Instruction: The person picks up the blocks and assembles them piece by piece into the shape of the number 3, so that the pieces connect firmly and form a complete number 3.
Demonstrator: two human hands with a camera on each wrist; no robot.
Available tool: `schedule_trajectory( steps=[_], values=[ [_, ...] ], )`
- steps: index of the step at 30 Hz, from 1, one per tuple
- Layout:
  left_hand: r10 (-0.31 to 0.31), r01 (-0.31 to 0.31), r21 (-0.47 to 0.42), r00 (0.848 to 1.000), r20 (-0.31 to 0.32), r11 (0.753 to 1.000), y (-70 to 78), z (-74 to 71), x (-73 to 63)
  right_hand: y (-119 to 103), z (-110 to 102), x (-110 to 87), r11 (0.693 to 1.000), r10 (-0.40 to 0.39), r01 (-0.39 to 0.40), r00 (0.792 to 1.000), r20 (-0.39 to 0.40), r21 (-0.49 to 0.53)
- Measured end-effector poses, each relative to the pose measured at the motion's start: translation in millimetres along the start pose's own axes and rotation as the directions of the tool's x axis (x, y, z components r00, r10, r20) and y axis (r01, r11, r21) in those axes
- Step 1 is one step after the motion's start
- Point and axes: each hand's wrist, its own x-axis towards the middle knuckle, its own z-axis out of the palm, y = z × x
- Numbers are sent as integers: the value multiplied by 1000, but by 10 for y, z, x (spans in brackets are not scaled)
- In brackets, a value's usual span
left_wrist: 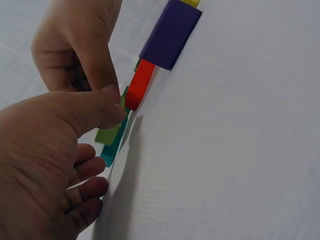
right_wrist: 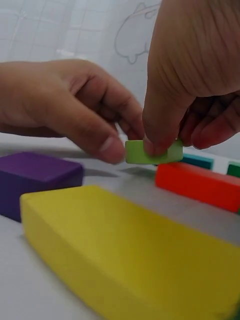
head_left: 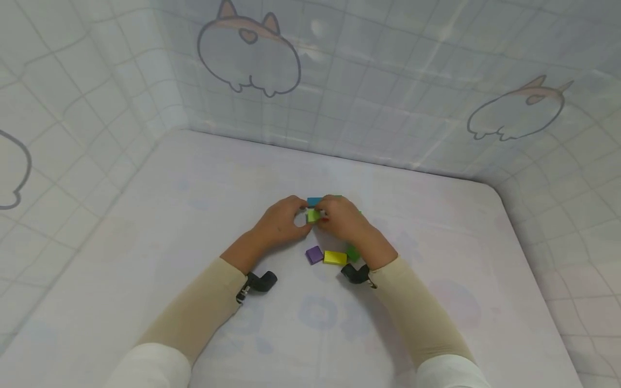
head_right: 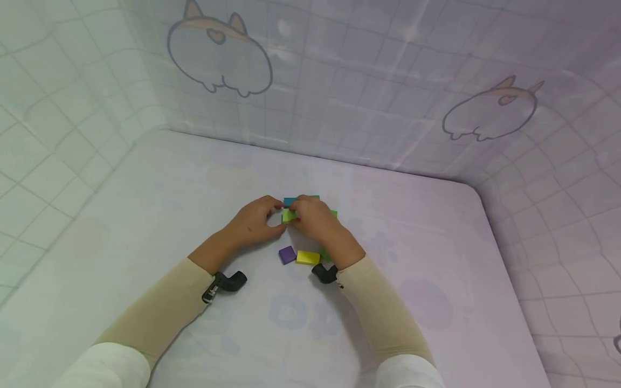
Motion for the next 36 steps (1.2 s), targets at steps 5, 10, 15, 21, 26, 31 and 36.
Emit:
schedule_trajectory(
  steps=[5, 10, 15, 21, 26, 31, 36],
  values=[
    [-29, 29, -1, 999, 23, 1000, 15, 1, 9, 90, -62, -75, 998, 25, -24, 999, -30, 50],
    [-13, 14, -20, 998, 63, 1000, 30, 27, 31, 194, -102, -132, 996, 33, -25, 995, -93, 84],
    [7, -4, -32, 995, 100, 999, 54, 63, 61, 288, -126, -175, 994, 71, -61, 991, -114, 87],
    [29, -27, -13, 993, 110, 1000, 65, 114, 101, 405, -151, -234, 987, 141, -131, 983, -114, 92],
    [28, -27, -14, 993, 113, 1000, 76, 159, 125, 500, -180, -288, 978, 194, -182, 974, -120, 100],
    [33, -30, -26, 993, 114, 999, 89, 198, 133, 617, -197, -338, 969, 234, -221, 964, -124, 111],
    [50, -48, -31, 995, 91, 998, 96, 209, 128, 736, -189, -367, 965, 255, -242, 955, -150, 98]
  ],
)
